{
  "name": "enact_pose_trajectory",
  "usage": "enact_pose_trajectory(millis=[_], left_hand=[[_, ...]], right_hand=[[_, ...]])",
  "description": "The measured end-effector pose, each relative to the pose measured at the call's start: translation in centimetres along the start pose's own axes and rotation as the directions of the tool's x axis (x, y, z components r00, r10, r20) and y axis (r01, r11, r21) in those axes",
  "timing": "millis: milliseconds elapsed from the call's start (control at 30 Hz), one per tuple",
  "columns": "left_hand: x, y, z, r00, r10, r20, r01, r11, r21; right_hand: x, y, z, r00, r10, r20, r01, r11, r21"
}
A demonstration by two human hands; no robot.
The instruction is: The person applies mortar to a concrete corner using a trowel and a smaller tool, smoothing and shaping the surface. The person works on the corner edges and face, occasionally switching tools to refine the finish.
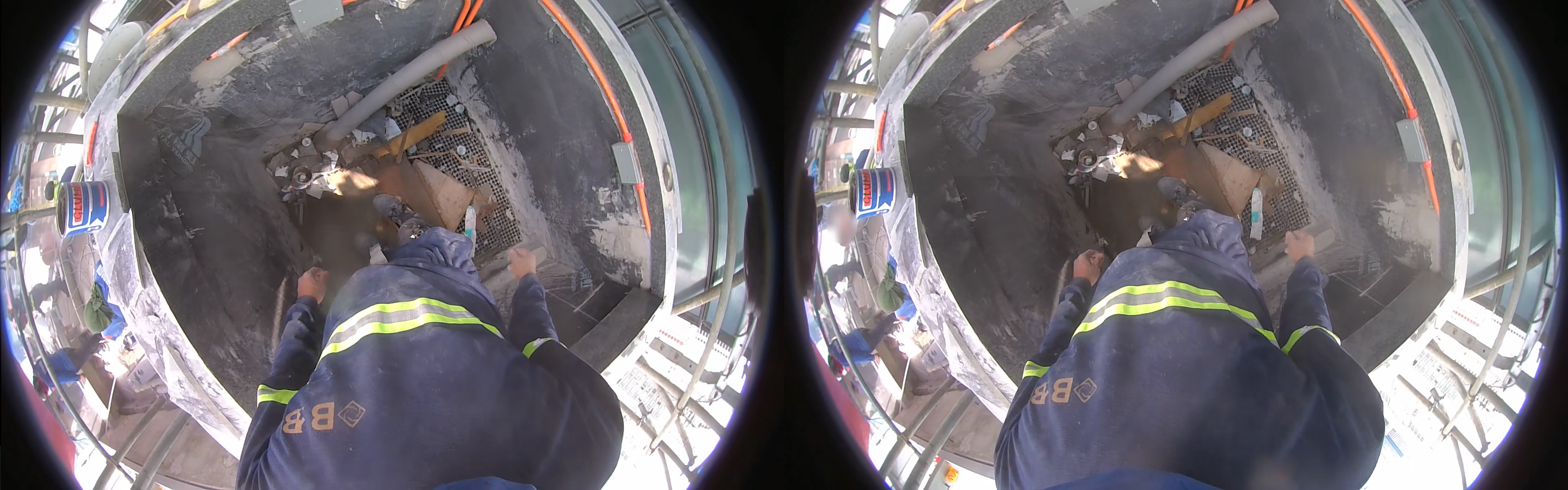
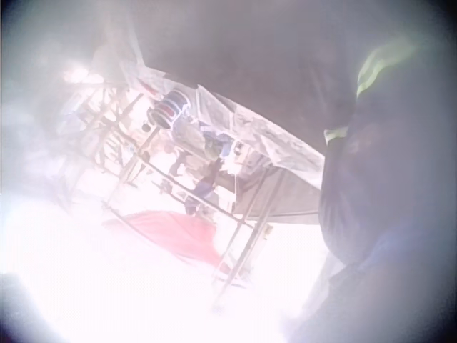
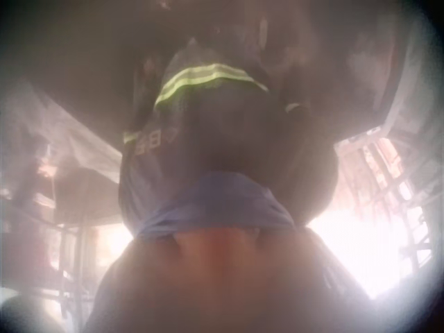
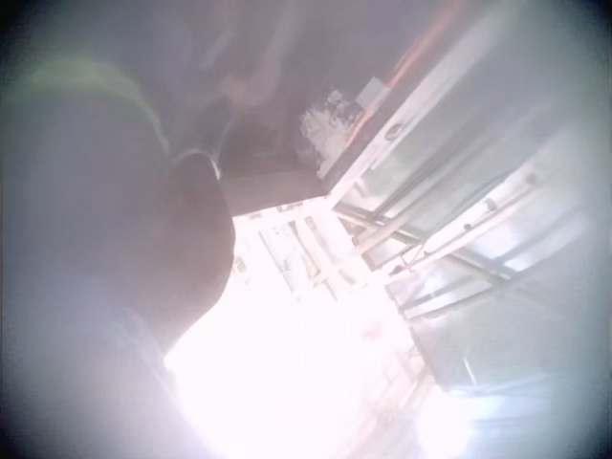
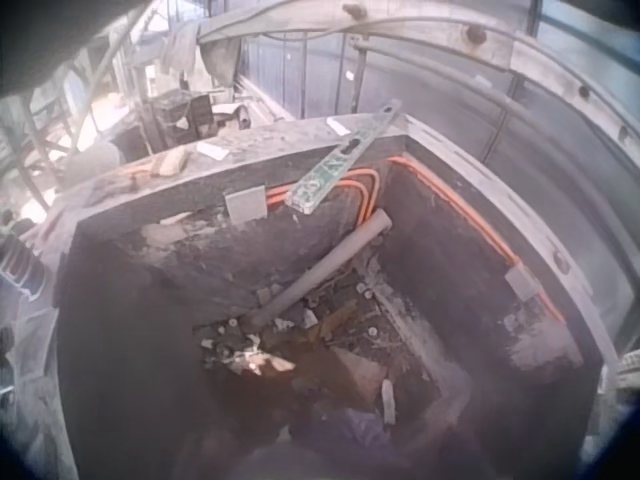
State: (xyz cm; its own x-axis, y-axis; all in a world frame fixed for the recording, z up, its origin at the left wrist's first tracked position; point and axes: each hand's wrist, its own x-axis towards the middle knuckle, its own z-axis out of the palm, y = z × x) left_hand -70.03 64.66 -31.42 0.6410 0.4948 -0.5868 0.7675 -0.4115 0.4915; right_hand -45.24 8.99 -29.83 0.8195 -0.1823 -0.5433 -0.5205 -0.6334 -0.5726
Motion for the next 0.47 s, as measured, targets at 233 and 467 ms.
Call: enact_pose_trajectory(millis=[233,467], left_hand=[[-3.1,-2.9,1.5,0.994,-0.079,-0.078,0.073,0.995,-0.073],[-5.3,-6.6,3.3,0.980,-0.189,-0.060,0.178,0.972,-0.154]], right_hand=[[2.0,-3.5,3.5,0.973,-0.133,0.188,0.155,0.982,-0.104],[7.1,-9.6,6.5,0.901,-0.379,0.213,0.421,0.883,-0.209]])
